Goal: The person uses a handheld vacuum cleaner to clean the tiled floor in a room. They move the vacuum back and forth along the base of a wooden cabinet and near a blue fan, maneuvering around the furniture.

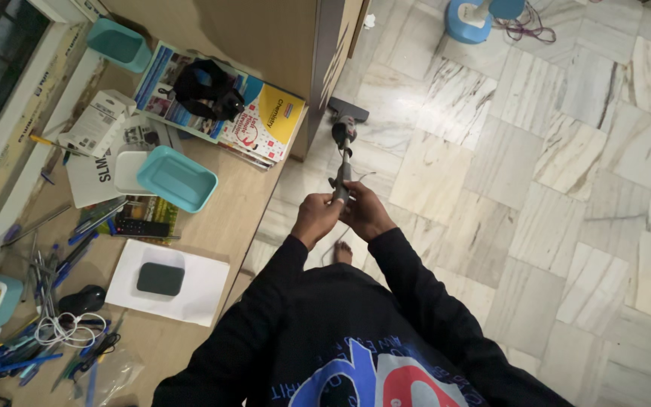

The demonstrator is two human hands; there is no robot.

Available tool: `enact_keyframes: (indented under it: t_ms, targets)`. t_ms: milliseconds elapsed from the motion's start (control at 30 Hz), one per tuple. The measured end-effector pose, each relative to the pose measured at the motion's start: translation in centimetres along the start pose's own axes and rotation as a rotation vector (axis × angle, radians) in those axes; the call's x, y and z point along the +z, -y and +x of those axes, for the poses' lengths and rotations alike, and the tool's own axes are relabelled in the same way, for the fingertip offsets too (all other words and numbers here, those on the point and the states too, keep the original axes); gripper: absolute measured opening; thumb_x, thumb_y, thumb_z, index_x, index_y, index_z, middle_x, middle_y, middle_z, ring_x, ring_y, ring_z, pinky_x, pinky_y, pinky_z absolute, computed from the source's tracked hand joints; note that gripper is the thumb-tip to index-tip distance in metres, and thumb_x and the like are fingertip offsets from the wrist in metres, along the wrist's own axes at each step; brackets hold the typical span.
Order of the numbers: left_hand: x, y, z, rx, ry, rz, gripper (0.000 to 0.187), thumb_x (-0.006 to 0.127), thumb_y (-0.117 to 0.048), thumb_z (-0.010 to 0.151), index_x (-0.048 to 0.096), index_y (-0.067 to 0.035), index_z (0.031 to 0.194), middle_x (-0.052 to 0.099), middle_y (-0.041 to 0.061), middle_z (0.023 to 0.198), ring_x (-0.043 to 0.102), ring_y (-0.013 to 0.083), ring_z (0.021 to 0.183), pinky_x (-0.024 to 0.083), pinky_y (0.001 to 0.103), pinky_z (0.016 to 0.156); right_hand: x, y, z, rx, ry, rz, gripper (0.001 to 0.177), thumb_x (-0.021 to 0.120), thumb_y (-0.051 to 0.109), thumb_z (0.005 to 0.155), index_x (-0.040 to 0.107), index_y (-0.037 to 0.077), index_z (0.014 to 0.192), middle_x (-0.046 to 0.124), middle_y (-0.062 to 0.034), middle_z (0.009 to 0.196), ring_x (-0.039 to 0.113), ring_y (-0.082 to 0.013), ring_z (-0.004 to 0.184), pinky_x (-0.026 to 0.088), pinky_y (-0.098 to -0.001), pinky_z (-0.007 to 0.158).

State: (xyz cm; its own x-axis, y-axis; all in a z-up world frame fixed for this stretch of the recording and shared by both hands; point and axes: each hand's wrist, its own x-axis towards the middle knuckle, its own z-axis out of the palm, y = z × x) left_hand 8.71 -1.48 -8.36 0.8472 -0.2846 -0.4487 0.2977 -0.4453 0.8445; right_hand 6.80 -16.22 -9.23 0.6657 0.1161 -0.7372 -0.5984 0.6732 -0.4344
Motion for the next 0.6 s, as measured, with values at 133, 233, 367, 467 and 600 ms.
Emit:
enact_keyframes:
  t_ms: [133, 233, 367, 467, 600]
  targets:
    - [-0.1, 0.6, 0.1, -0.051, -0.003, -0.047, 0.033, 0.068, -0.030, 0.091, 0.079, 0.000, 0.099, 0.076, 0.014, 0.078, 0.074, 0.0222, 0.072, 0.057, 0.035, 0.069, -0.3, -0.1, -0.5, 0.027, -0.076, -0.009, 0.042, 0.054, 0.039, 0.095, 0.067, 0.008, 0.120, 0.068, -0.0070, 0.095, 0.061, -0.0190, 0.079, 0.053, -0.0339, 0.077]
    - [-0.7, 0.9, 0.1, -0.171, 0.038, -0.176, 0.034, 0.069, -0.030, 0.089, 0.079, 0.001, 0.099, 0.075, 0.012, 0.076, 0.072, 0.0188, 0.066, 0.058, 0.032, 0.062, -0.7, 0.0, -1.0, 0.043, -0.067, 0.024, 0.038, 0.054, 0.033, 0.096, 0.064, 0.006, 0.121, 0.064, -0.0077, 0.095, 0.063, -0.0204, 0.082, 0.055, -0.0355, 0.080]
    - [-1.3, 1.7, 0.6, -0.217, 0.103, -0.358, 0.036, 0.073, -0.029, 0.087, 0.079, 0.005, 0.097, 0.076, 0.009, 0.079, 0.071, 0.0141, 0.066, 0.059, 0.029, 0.059, -0.9, 0.6, -1.4, 0.051, -0.059, 0.011, 0.032, 0.057, 0.028, 0.097, 0.062, 0.005, 0.119, 0.063, -0.0078, 0.096, 0.063, -0.0209, 0.084, 0.056, -0.0359, 0.081]
    - [-2.0, 1.6, 1.0, -0.214, 0.165, -0.413, 0.039, 0.075, -0.030, 0.086, 0.078, 0.007, 0.096, 0.075, 0.010, 0.080, 0.070, 0.0148, 0.064, 0.060, 0.029, 0.057, -0.5, 1.3, -2.1, 0.052, -0.051, 0.006, 0.031, 0.057, 0.026, 0.097, 0.061, 0.004, 0.117, 0.063, -0.0090, 0.097, 0.064, -0.0217, 0.084, 0.056, -0.0360, 0.081]
    - [-3.0, -0.3, -0.2, -0.239, 0.194, -0.427, 0.040, 0.079, -0.031, 0.083, 0.076, 0.006, 0.095, 0.075, 0.011, 0.080, 0.072, 0.0161, 0.063, 0.060, 0.029, 0.054, -0.3, 2.1, -2.9, 0.069, 0.026, -0.015, 0.034, 0.056, 0.026, 0.096, 0.062, -0.001, 0.116, 0.064, -0.0117, 0.096, 0.066, -0.0222, 0.082, 0.058, -0.0360, 0.080]
